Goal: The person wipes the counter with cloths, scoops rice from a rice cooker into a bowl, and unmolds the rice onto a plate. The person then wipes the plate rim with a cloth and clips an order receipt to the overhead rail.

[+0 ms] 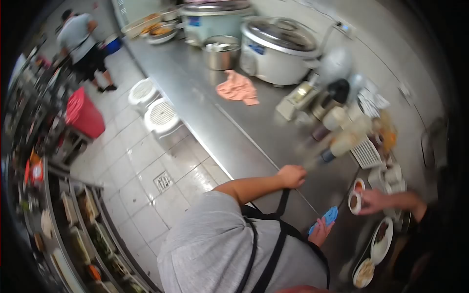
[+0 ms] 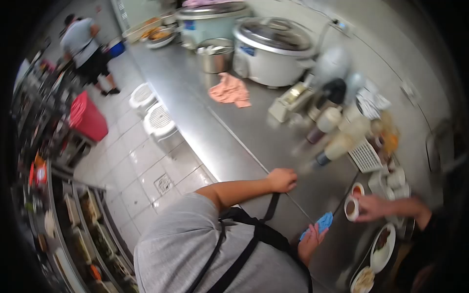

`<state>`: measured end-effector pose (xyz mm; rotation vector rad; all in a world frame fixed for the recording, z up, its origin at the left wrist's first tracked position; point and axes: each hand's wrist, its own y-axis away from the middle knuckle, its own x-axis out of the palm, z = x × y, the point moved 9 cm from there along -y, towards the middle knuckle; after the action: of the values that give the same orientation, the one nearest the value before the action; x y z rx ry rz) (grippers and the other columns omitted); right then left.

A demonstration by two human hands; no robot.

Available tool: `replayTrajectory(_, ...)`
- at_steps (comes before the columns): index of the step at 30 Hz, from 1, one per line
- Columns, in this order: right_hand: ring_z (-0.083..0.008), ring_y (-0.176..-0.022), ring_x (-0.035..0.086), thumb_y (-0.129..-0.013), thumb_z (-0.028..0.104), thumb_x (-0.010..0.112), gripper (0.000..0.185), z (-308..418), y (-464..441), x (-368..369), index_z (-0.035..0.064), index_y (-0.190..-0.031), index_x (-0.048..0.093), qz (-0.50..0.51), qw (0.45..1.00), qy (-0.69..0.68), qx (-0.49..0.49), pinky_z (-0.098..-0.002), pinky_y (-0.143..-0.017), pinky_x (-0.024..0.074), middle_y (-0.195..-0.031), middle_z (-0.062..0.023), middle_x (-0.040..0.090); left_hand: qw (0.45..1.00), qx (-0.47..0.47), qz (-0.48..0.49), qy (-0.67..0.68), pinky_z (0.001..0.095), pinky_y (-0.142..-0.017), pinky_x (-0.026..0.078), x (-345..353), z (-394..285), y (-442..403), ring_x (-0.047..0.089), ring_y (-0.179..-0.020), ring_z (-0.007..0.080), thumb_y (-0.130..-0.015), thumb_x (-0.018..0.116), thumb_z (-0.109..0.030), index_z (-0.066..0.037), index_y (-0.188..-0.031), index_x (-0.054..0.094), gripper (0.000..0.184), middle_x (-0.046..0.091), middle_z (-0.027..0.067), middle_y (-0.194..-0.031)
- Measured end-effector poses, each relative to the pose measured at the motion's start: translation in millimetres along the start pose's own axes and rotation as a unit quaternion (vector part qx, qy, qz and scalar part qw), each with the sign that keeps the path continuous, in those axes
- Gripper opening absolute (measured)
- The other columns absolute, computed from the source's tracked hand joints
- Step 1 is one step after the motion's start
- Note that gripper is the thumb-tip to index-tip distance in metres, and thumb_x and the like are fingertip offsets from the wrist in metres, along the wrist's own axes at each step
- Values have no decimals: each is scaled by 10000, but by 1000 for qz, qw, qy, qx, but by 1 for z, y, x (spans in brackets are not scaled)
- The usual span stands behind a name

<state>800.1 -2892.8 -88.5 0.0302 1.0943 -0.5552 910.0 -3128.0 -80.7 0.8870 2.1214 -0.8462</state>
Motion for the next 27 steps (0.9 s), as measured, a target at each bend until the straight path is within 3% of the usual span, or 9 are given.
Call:
replayTrajectory(2, -379, -1214, 268, -805, 81, 449, 202, 46, -25, 21, 7, -949, 569, 65, 993, -66, -67, -439, -995, 178, -1060, -146, 561, 1000, 1, -4, 7, 394, -658, 454, 0, 3, 0, 554, -758, 293, -705, 555, -258, -92, -778, 559, 181, 544, 98, -781)
replayTrajectory(5, -358, -1200, 311, -807, 76, 448, 210, 83, -44, 40, 4, -963, 568, 133, 978, -116, -112, -416, -989, 207, -1071, -156, 553, 1000, 4, -16, 19, 397, -656, 453, -1, 5, 3, 554, -754, 293, -697, 555, -243, -87, -761, 552, 169, 545, 100, -775)
replayTrajectory(8, -306, -1174, 369, -834, 102, 424, 238, 78, -54, 57, -11, -1002, 548, 198, 929, -312, 10, -349, -965, 258, -1091, -192, 528, 999, 9, -24, 26, 402, -650, 452, 3, 5, 1, 554, -745, 294, -691, 547, -222, -84, -748, 544, 149, 544, 102, -767)
replayTrajectory(11, -307, -1158, 395, -805, 60, 441, 229, 102, -57, 40, -3, -983, 569, 208, 893, -398, -11, -343, -960, 274, -1066, -170, 548, 1000, 7, -16, 22, 407, -640, 451, 1, 3, -1, 554, -741, 293, -686, 537, -204, -84, -747, 540, 135, 543, 103, -764)
replayTrajectory(14, -301, -1073, 461, -802, 46, 435, 225, 159, -64, -16, 7, -971, 578, 130, 951, -229, -163, -331, -902, 334, -1007, -174, 556, 1000, 8, -22, 12, 411, -633, 451, -2, 1, -1, 553, -745, 294, -683, 528, -195, -86, -752, 539, 130, 546, 104, -766)
replayTrajectory(19, -249, -750, 527, -777, 43, 463, 220, 172, -91, -63, 26, -961, 582, -9, 961, -219, -166, -312, -697, 423, -823, -138, 529, 999, -24, 1, -22, 407, -649, 455, 15, 10, -5, 558, -789, 295, -686, 520, -202, -94, -794, 556, 157, 573, 107, -821)
replayTrajectory(21, -243, -728, 531, -762, 26, 476, 221, 157, -96, -64, 35, -955, 583, -42, 965, -231, -120, -297, -683, 426, -814, -125, 530, 999, -38, 22, -11, 403, -662, 456, 11, 9, -1, 560, -816, 294, -693, 528, -224, -106, -848, 575, 200, 583, 112, -866)
replayTrajectory(24, -292, -799, 528, -722, 26, 549, 288, 139, -99, -51, 68, -1006, 567, -70, 976, -157, -135, -337, -706, 438, -884, -136, 536, 1000, -5, 10, -12, 408, -671, 449, 9, 4, -2, 555, -804, 308, -701, 511, -226, -93, -827, 572, 193, 575, 123, -833)
replayTrajectory(27, -324, -1081, 409, -704, 197, 603, 456, 121, -84, -8, 159, -1148, 502, -22, 989, -23, -147, -405, -877, 368, -1190, -143, 417, 999, -12, 22, -34, 401, -653, 444, 8, 2, -3, 553, -789, 312, -720, 522, -234, -105, -818, 569, 169, 571, 114, -820)
